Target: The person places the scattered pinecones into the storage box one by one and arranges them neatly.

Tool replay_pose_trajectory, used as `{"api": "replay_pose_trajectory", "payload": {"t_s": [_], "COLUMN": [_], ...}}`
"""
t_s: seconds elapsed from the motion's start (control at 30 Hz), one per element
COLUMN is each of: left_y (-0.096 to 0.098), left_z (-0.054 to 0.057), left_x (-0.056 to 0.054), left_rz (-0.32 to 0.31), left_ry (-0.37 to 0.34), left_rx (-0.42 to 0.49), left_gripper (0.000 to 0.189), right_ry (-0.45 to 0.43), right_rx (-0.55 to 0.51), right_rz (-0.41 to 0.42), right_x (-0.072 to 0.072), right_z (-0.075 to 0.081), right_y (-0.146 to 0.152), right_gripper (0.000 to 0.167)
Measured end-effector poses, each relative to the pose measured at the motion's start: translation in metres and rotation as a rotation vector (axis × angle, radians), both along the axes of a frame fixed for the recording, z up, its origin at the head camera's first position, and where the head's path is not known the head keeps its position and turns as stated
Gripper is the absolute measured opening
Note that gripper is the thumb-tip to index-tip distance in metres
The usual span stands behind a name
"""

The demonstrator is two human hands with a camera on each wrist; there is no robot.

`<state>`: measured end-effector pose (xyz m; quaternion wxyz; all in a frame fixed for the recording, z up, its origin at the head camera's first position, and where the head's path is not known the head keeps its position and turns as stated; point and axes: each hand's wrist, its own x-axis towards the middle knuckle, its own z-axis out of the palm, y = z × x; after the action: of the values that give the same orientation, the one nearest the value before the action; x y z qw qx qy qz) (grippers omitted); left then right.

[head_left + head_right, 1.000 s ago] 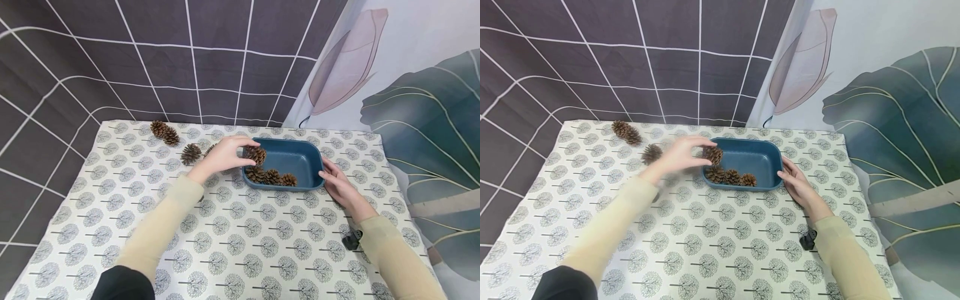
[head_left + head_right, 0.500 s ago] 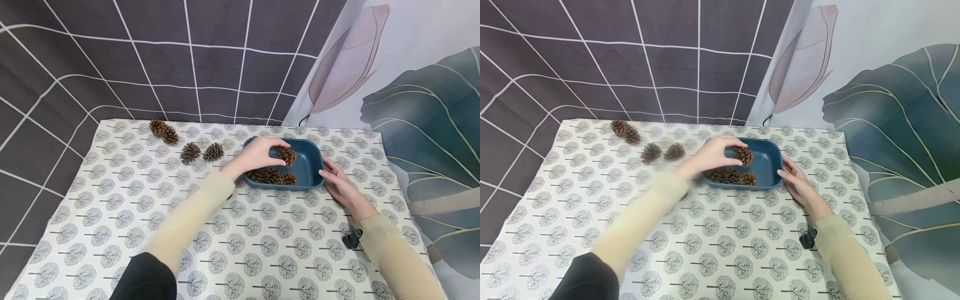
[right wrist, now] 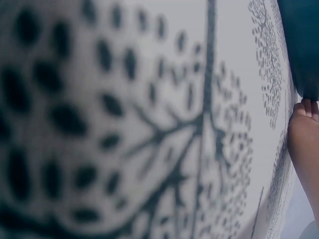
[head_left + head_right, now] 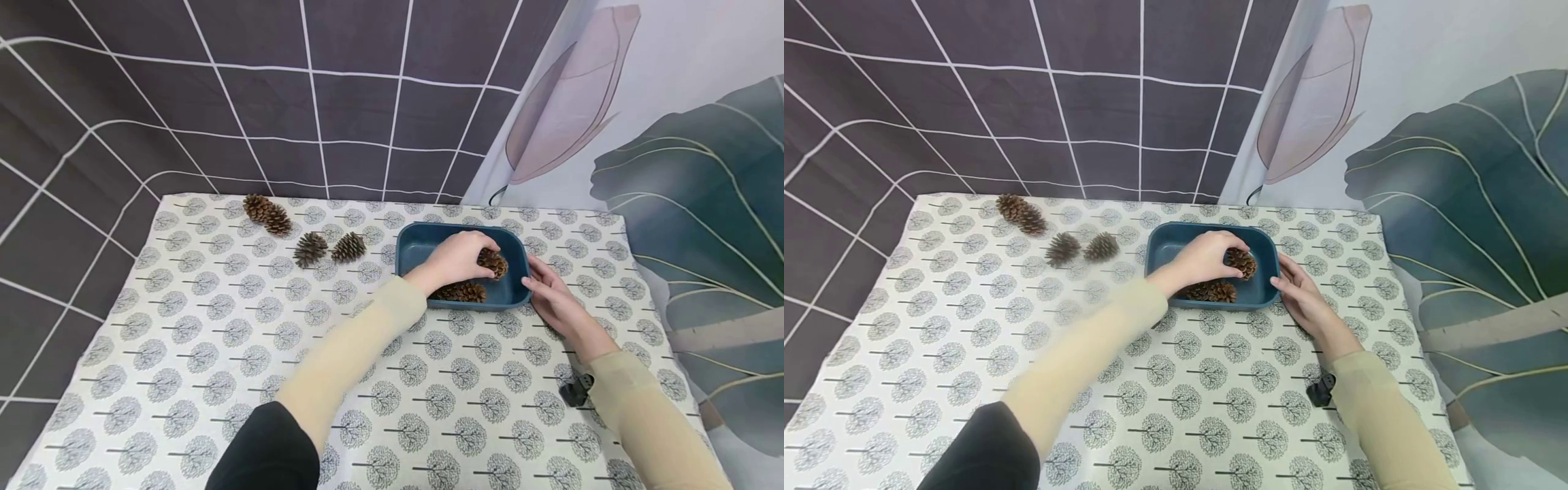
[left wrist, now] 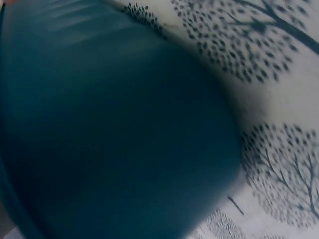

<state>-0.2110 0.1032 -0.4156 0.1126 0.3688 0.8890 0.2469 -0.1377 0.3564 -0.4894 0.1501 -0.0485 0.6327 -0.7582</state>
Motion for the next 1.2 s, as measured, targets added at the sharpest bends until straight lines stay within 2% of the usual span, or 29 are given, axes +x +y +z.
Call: {"api": "replay_pose_trajectory", "payload": {"t_s": [0.37,0.77,1.2], "left_y": [0.02,0.028,0.028], "left_z": [-0.008,-0.017,-0.016], "left_x": [0.002,0.008,0.011], "left_rz": [-0.02,-0.069,-0.16], "left_ry": [-0.017,-0.04,-0.028], "left_rx": [-0.11,-0.094,-0.098], "left_gripper": [0.051,0.042,0.039], "right_ry": [-0.012,-0.016,-0.002], "right_rx": [0.041,0.004,0.007], "right_rz": [0.016,-0.002,0.014], "right_x": [-0.001,0.0,0.001], "right_z": [0.004,0.004,0.003], "right_y": [-0.001,-0.002,-0.001], "right_gripper": [0.071,0.072,0.069]}}
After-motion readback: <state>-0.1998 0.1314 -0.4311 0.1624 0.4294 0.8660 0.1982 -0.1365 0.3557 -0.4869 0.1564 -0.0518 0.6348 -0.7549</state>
